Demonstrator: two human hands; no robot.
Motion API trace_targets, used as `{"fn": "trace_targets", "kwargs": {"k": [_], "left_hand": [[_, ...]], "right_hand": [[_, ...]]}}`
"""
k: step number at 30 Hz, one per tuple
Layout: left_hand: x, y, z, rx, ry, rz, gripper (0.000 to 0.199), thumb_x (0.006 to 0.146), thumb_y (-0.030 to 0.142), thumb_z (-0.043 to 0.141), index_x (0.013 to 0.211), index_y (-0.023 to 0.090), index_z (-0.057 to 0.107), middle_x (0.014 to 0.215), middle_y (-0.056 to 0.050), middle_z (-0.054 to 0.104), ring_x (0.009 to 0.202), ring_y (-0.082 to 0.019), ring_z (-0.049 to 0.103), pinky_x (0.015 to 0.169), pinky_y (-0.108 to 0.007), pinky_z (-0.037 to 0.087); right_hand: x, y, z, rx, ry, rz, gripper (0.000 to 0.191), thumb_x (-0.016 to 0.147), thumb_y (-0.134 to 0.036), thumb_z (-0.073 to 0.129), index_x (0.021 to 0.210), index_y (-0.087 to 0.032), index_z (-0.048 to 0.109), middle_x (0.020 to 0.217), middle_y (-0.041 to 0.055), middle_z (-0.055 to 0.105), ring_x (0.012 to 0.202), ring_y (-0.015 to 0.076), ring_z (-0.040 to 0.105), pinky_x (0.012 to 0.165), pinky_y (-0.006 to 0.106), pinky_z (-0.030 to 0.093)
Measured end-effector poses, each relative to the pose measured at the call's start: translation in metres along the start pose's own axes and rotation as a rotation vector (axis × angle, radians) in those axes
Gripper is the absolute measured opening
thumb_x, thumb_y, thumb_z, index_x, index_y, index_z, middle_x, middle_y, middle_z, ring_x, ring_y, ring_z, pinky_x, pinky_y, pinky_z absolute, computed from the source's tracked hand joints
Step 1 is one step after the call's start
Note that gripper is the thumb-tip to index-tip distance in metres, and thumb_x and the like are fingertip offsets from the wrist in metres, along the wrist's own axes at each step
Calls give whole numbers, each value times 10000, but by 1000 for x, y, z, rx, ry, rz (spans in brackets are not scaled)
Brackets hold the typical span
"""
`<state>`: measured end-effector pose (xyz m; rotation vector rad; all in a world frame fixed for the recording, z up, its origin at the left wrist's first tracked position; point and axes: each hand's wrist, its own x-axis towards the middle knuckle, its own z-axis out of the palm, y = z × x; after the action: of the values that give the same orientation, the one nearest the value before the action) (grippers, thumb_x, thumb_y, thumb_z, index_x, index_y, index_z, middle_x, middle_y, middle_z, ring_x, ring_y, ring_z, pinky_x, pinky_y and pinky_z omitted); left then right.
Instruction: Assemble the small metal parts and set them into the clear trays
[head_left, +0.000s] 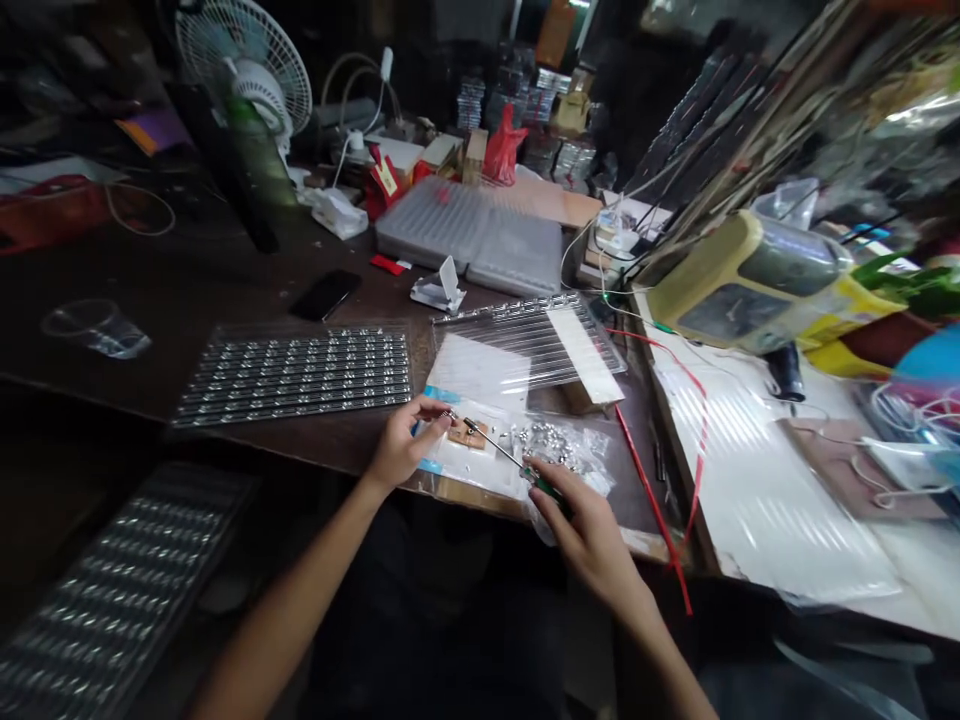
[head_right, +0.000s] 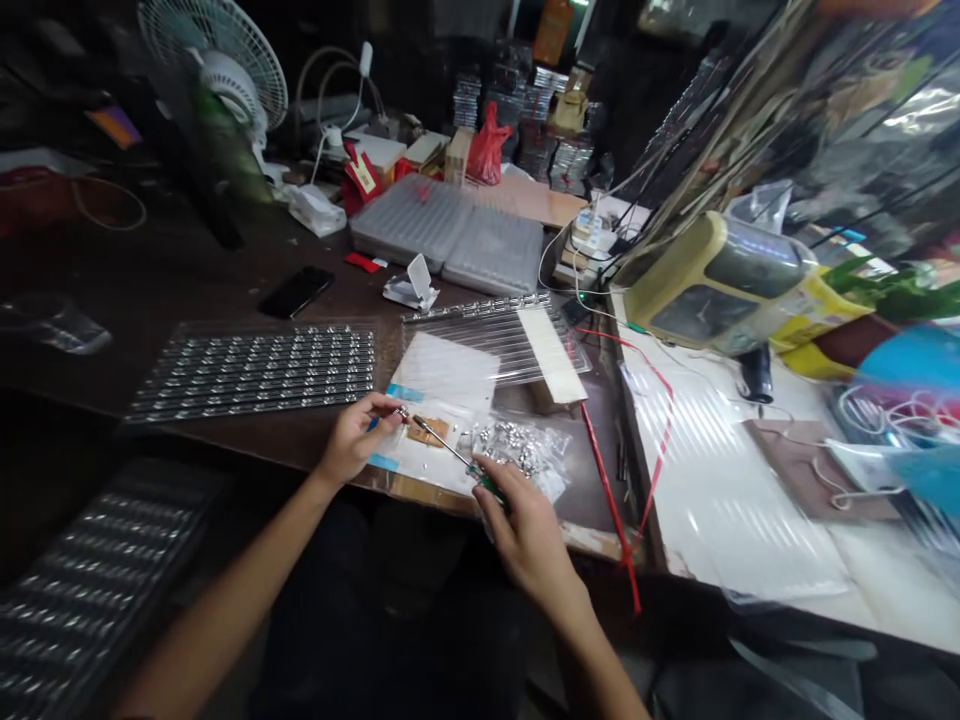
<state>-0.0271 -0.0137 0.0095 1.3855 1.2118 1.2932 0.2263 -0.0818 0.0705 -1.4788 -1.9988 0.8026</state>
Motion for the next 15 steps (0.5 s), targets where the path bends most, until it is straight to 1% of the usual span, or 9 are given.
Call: {"fn": "trace_targets", "kwargs": {"k": [3,6,8,11,13,15], "left_hand": [[0,-1,-1,-52,-15,-7,265,857,432,642,944,183,662,886,-80,722,842,-208,673,795,-328,534],[3,-1,-1,-28,10,-2,259,845,439,647,912,191,669,882,-71,719,831,-205,671,796,-334,541],[3,3,-1,-6,19,-9,278,818,458,661,880,187,674,883,-67,717,835,-214,677,799,-342,548],[-6,9,-1,53,7,-54,331,750,519,690,851,204,681,881,-40,730,856,-251,691,818,-377,568],[-10,6,-6,135,-12,-125,315,722,570,685,862,287,681,894,48,747,900,-266,698,840,-400,584],[-3,-4,-9,223,-65,-225,306,689,647,649,878,405,651,876,177,744,942,-269,712,831,-414,611]], "right_hand": [[6,0,9,-7,1,4,354,964,-358,486,1263,-226,623,1192,104,690,1113,249,644,957,402,520],[9,2,6,11,-27,3,358,965,-353,488,1277,-236,621,1215,99,688,1153,256,627,993,430,502],[8,1,4,28,-22,22,362,960,-356,497,1279,-239,621,1241,96,680,1176,259,615,1019,443,486],[-1,-1,7,71,15,55,369,969,-371,446,1271,-258,626,1244,69,685,1151,237,633,1010,405,502],[-4,5,16,72,12,82,389,979,-385,364,1261,-328,625,1171,5,719,1060,195,676,946,343,543],[-1,21,27,-31,-8,105,396,888,-462,476,1264,-431,597,1128,-70,726,1000,182,692,905,304,557]]}}
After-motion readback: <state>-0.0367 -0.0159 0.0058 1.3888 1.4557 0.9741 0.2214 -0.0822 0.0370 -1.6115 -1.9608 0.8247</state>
